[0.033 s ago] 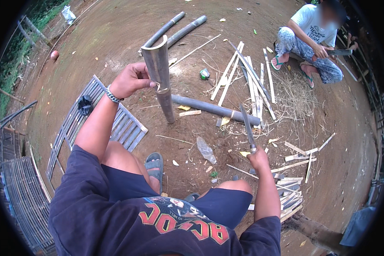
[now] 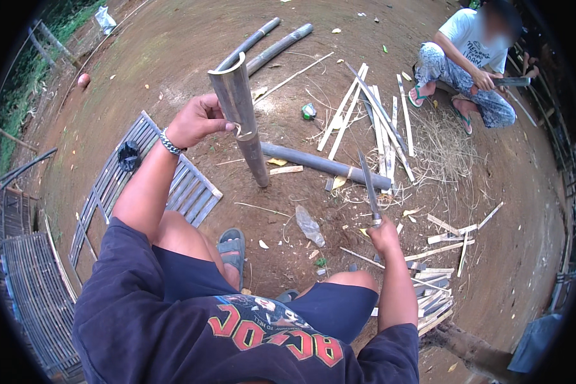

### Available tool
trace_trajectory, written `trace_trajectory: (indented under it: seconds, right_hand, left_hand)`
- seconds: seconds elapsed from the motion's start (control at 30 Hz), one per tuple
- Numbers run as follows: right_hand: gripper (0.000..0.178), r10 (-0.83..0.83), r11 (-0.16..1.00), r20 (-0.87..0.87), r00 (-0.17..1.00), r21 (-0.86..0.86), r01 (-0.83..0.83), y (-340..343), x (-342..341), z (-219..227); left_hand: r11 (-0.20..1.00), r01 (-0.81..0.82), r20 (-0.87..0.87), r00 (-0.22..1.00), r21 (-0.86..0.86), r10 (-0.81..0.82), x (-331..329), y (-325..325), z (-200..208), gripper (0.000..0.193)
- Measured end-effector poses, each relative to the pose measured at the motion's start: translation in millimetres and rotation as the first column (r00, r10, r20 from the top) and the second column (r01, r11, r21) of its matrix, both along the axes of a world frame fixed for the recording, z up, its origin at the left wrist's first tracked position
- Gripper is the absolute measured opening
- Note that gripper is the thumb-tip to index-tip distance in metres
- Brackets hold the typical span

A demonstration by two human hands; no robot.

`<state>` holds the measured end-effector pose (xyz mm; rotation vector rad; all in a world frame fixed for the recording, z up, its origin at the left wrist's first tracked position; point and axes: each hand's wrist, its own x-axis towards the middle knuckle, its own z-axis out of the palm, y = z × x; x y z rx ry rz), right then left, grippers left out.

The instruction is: The person uses a machete to split bamboo poles into thin strips. They repeatedly position a bamboo pole on a wooden block and strike it with the machete to separate it into smaller pieces, which accumulate on the ground.

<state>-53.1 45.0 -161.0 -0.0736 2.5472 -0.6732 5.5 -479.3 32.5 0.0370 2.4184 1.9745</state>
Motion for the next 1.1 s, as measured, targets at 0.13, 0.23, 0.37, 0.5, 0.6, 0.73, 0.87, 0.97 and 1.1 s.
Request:
trace_trajectory:
  seconds: [0.13, 0.23, 0.37, 0.5, 0.6, 0.73, 0.87, 0.97, 1.1]
  right_hand:
    - [0.038, -0.078, 0.943, 0.129, 0.989, -0.313, 0.115, -57, 0, -27]
    - [0.037, -0.145, 0.755, 0.288, 0.946, -0.586, 0.294, -109, 21, -35]
    - [0.037, -0.114, 0.741, 0.439, 0.891, -0.560, 0.371, -138, 49, -47]
    - [0.034, -0.057, 0.671, 0.570, 0.820, -0.587, 0.454, -140, 68, -20]
    - [0.035, -0.080, 0.541, 0.427, 0.901, -0.740, 0.399, -135, 87, 8]
    - [0.040, -0.044, 0.365, 0.354, 0.934, -0.865, 0.344, -142, 107, 64]
    - [0.035, -0.046, 0.551, 0.089, 0.995, -0.828, 0.100, -135, 115, 100]
    - [0.040, 0.043, 0.513, -0.028, 0.999, -0.857, -0.046, -134, 119, 160]
    - [0.047, 0.137, 0.392, -0.220, 0.966, -0.883, -0.257, -145, 137, 215]
  left_hand:
    - [0.985, -0.015, -0.081, 0.996, 0.172, 0.030, 4, 5, -5, 0.031]
    - [0.995, -0.037, -0.133, 0.990, 0.097, 0.049, 11, 17, 4, 0.036]
    - [0.976, -0.213, -0.143, 0.965, 0.052, 0.219, 15, 35, 1, 0.037]
    - [0.917, -0.397, -0.247, 0.885, 0.044, 0.395, 30, 50, 22, 0.037]
    - [0.857, -0.505, -0.327, 0.796, 0.106, 0.509, 39, 81, 52, 0.033]
    - [0.846, -0.456, -0.274, 0.806, 0.276, 0.524, 43, 96, 64, 0.030]
    - [0.862, -0.470, -0.296, 0.809, 0.190, 0.507, 51, 97, 62, 0.023]
    - [0.891, -0.388, -0.300, 0.843, 0.237, 0.447, 61, 91, 61, 0.021]
    - [0.926, -0.351, -0.290, 0.880, 0.140, 0.377, 86, 80, 60, 0.017]
